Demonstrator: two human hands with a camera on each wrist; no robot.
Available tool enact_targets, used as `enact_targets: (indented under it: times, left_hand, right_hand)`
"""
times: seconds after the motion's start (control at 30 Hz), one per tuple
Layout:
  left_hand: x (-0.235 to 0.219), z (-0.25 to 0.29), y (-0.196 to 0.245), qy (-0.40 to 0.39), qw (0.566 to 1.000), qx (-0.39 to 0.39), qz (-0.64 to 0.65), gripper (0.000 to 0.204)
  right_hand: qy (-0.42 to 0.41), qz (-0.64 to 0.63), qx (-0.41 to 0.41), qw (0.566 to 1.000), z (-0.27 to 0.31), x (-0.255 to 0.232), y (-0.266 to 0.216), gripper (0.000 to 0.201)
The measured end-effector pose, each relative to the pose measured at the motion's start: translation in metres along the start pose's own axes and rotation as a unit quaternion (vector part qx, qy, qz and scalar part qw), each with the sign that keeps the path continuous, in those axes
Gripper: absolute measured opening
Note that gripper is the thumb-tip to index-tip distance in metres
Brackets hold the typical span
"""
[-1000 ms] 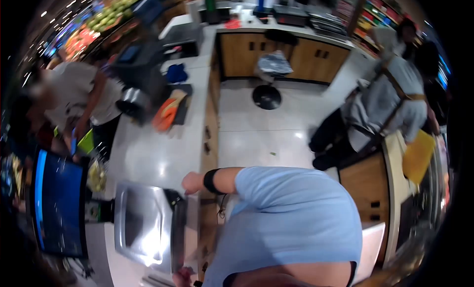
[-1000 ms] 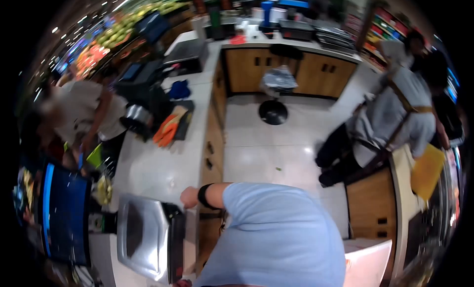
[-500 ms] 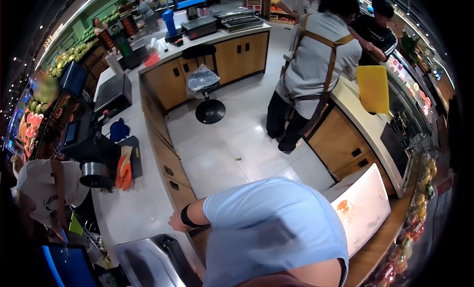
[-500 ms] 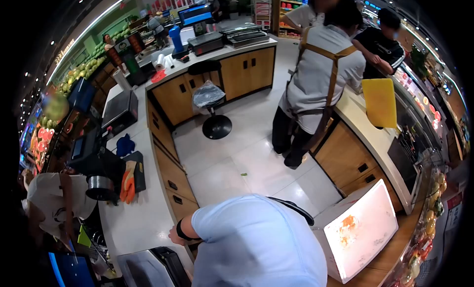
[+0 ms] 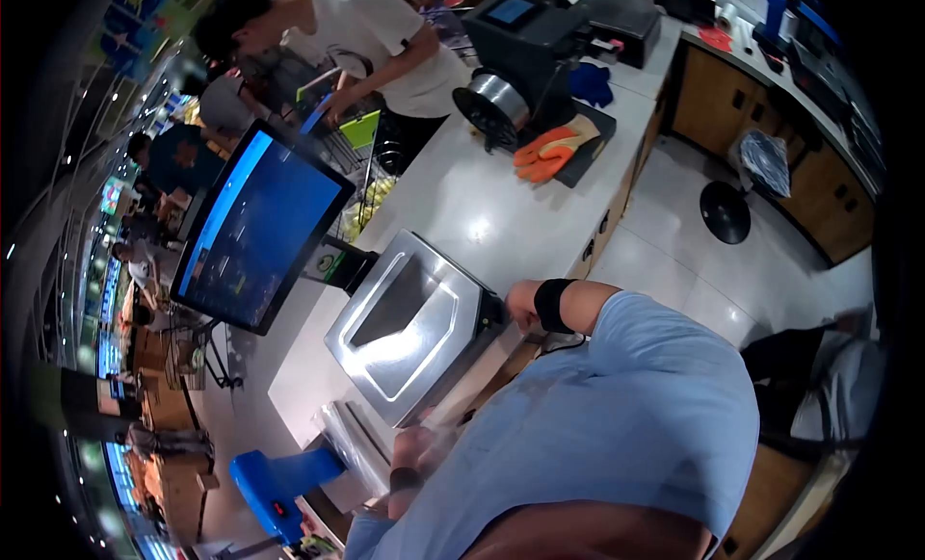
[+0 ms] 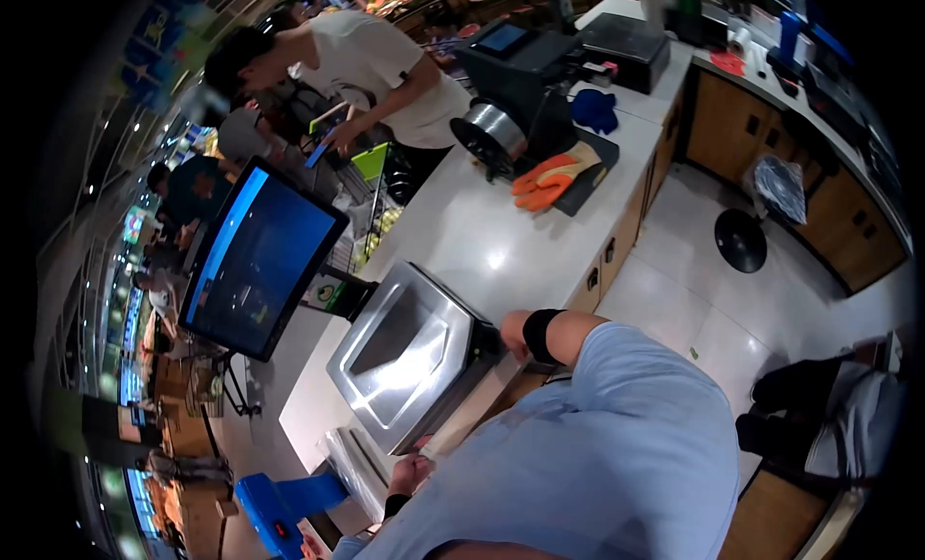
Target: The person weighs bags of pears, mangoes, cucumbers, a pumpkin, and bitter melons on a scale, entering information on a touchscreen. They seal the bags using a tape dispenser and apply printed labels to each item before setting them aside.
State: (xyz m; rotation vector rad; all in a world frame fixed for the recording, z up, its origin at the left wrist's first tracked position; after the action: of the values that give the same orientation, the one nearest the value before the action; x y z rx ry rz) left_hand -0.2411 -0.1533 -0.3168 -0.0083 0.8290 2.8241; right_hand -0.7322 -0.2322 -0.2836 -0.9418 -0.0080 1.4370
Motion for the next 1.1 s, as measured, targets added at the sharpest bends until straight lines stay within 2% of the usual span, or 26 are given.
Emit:
enact_targets:
  times: [0.03, 0.07, 0.13, 0.17, 0.2, 0.27, 0.33, 0.37, 0.4, 0.47, 0.53, 0.6, 0.7, 0.73, 0.8, 0.87, 0.93, 1.0, 1.07, 1.1]
  left_hand:
    - [0.01, 0.013, 0.003, 0.039, 0.997, -0.043, 0.049, 0.025]
    - [0.013, 0.015, 0.001, 0.045, 0.996, -0.042, 0.06, 0.025]
    - [0.028, 0.027, 0.006, 0.071, 0.995, 0.006, 0.063, 0.022]
    - [0.041, 0.041, 0.011, 0.042, 0.989, -0.019, 0.141, 0.019]
    - [0.035, 0.028, 0.003, 0.083, 0.984, -0.021, 0.156, 0.021]
    - [0.019, 0.012, -0.009, -0.003, 0.984, -0.007, 0.179, 0.024]
    - [0.024, 0.017, -0.008, 0.087, 0.986, -0.016, 0.142, 0.028]
    - [0.025, 0.018, -0.008, 0.107, 0.984, -0.019, 0.142, 0.029]
    - [0.03, 0.024, -0.003, 0.114, 0.982, -0.036, 0.146, 0.029]
    - [0.032, 0.024, 0.001, 0.137, 0.982, -0.043, 0.124, 0.029]
    - [0.028, 0.018, -0.001, 0.128, 0.98, -0.035, 0.149, 0.03]
    - [0.028, 0.017, -0.002, 0.128, 0.979, -0.027, 0.155, 0.031]
    - [0.031, 0.025, 0.002, 0.136, 0.977, -0.028, 0.164, 0.031]
    - [0.03, 0.024, 0.003, 0.13, 0.978, -0.029, 0.16, 0.032]
    - [0.025, 0.02, 0.003, 0.123, 0.976, -0.02, 0.18, 0.032]
    - [0.025, 0.022, 0.003, 0.123, 0.977, -0.053, 0.168, 0.028]
    - [0.02, 0.02, 0.001, 0.118, 0.974, -0.047, 0.188, 0.026]
    - [0.017, 0.019, 0.001, 0.112, 0.979, -0.059, 0.162, 0.025]
    - [0.016, 0.016, -0.002, 0.109, 0.979, -0.06, 0.162, 0.025]
    - [0.015, 0.017, -0.002, 0.1, 0.979, -0.062, 0.164, 0.024]
  right_hand:
    - [-0.007, 0.01, -0.008, 1.0, 0.002, -0.005, -0.004, 0.034]
    - [-0.023, -0.007, 0.004, 1.0, 0.011, -0.009, -0.01, 0.032]
    - [-0.045, -0.013, 0.015, 0.999, 0.007, -0.013, -0.005, 0.031]
    - [-0.075, -0.053, 0.041, 0.995, -0.005, -0.008, 0.003, 0.033]
    - [-0.103, -0.093, 0.068, 0.988, -0.012, -0.006, 0.009, 0.035]
    - [-0.14, -0.071, 0.065, 0.986, -0.011, -0.011, 0.002, 0.036]
    - [-0.177, -0.051, 0.064, 0.981, -0.015, -0.01, 0.002, 0.037]
    - [-0.189, -0.076, 0.083, 0.976, -0.022, -0.005, 0.006, 0.037]
    - [-0.2, -0.099, 0.104, 0.969, -0.026, -0.001, 0.009, 0.037]
    - [-0.23, -0.094, 0.097, 0.964, -0.03, -0.004, 0.013, 0.036]
    - [-0.259, -0.089, 0.091, 0.958, -0.039, -0.006, 0.019, 0.036]
    - [-0.375, -0.244, 0.135, 0.884, -0.038, -0.001, 0.025, 0.041]
    - [-0.419, -0.222, 0.114, 0.873, -0.033, -0.002, 0.022, 0.044]
    - [-0.42, -0.207, 0.111, 0.877, -0.026, -0.006, 0.015, 0.044]
    - [-0.327, -0.123, 0.076, 0.934, -0.012, -0.019, 0.001, 0.042]
    - [-0.255, -0.063, 0.063, 0.963, -0.016, -0.02, 0.004, 0.04]
    - [-0.243, -0.09, 0.076, 0.963, -0.021, -0.016, 0.007, 0.038]
    - [-0.264, -0.145, 0.103, 0.948, -0.03, -0.009, 0.014, 0.038]
    - [-0.235, -0.151, 0.098, 0.955, -0.027, -0.01, 0.013, 0.037]
    - [-0.287, -0.18, 0.12, 0.933, -0.043, -0.004, 0.025, 0.038]
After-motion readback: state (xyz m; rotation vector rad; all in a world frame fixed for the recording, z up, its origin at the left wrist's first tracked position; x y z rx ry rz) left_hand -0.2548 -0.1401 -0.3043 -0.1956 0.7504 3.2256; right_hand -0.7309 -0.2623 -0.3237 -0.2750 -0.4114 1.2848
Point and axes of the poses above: each hand's wrist, its own z-axis away from the middle knuckle, its own x-axis out of the palm, y = z × x, the point moved 2 cm from there along -z, towards the middle knuckle, and after that the axes turned 7 degrees about -x, right-handed, at the moved point
